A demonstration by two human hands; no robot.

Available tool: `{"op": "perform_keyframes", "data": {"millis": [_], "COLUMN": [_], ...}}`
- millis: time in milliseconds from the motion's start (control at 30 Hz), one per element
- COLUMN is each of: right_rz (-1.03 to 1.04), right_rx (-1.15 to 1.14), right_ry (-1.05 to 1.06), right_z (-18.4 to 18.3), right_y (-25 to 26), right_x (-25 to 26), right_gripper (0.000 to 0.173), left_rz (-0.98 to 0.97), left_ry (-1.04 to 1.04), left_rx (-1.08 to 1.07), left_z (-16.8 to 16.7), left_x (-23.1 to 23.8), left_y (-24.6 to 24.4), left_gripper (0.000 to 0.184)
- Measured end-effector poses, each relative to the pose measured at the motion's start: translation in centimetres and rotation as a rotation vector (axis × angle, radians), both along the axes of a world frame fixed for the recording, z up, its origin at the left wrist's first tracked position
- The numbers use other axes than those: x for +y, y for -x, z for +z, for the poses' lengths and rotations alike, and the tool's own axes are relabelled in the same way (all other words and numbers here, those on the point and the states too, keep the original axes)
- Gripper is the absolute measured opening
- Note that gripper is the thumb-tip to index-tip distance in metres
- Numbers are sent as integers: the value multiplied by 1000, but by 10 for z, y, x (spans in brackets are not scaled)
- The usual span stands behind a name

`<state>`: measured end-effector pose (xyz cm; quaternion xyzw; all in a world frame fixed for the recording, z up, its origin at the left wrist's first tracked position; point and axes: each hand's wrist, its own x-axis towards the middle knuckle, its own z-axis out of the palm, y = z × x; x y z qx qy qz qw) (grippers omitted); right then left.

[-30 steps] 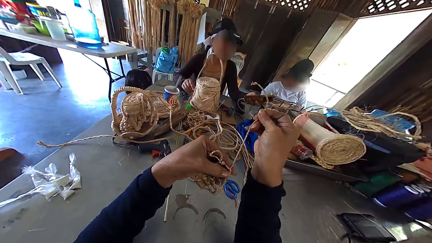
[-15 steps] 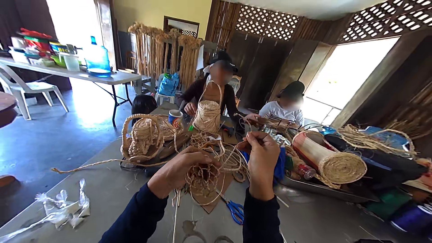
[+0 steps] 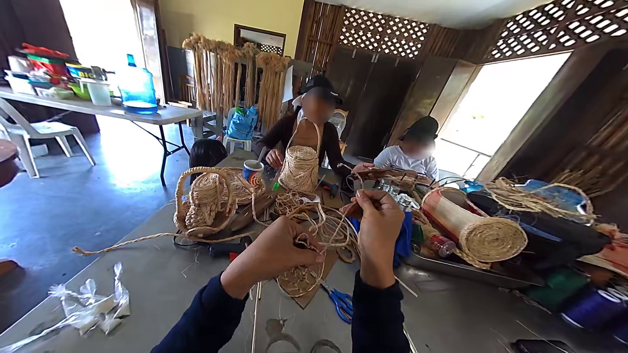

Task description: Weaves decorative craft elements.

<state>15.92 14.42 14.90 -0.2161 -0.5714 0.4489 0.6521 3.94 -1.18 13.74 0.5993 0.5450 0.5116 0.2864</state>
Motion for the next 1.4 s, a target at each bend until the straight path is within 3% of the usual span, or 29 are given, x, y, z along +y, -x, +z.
{"op": "perform_keyframes", "data": {"millis": [267,467,600,667,767,833,900,1067,1400], "right_rz": [55,165,202,257,465,609,668,542,524], "right_rx": [116,122,136,16,-381,-570,-602,-537,-403], "right_ry": [17,126,183,197,194,138,68,-82,-121], "right_z": [5,7,6,5,6,7,5,0,-3], "right_y": [-11,-8,-1,1,-1,1,7,17,20], "right_x": [-1,-2,-1,-2,-7,-14,-23,-40,-42], "right_gripper": [10,10,11,13,30,25,14,7,9], "left_rz": [88,72,124,181,275,337,365,398,365], "left_ry": [10,0,-32,-62,-103,-122,-137,-135,-130], "left_rx": [238,5,-23,-21,-27,-13,-16,-6,-17], "left_z": [-1,3,4,4,4,4,4,7,9], "left_x": [3,-3,-7,-6,-4,-3,-3,-4,-11], "left_y": [-1,20,34,36,36,36,37,33,41], "left_gripper": [6,12,15,14,14,14,17,22,13]}}
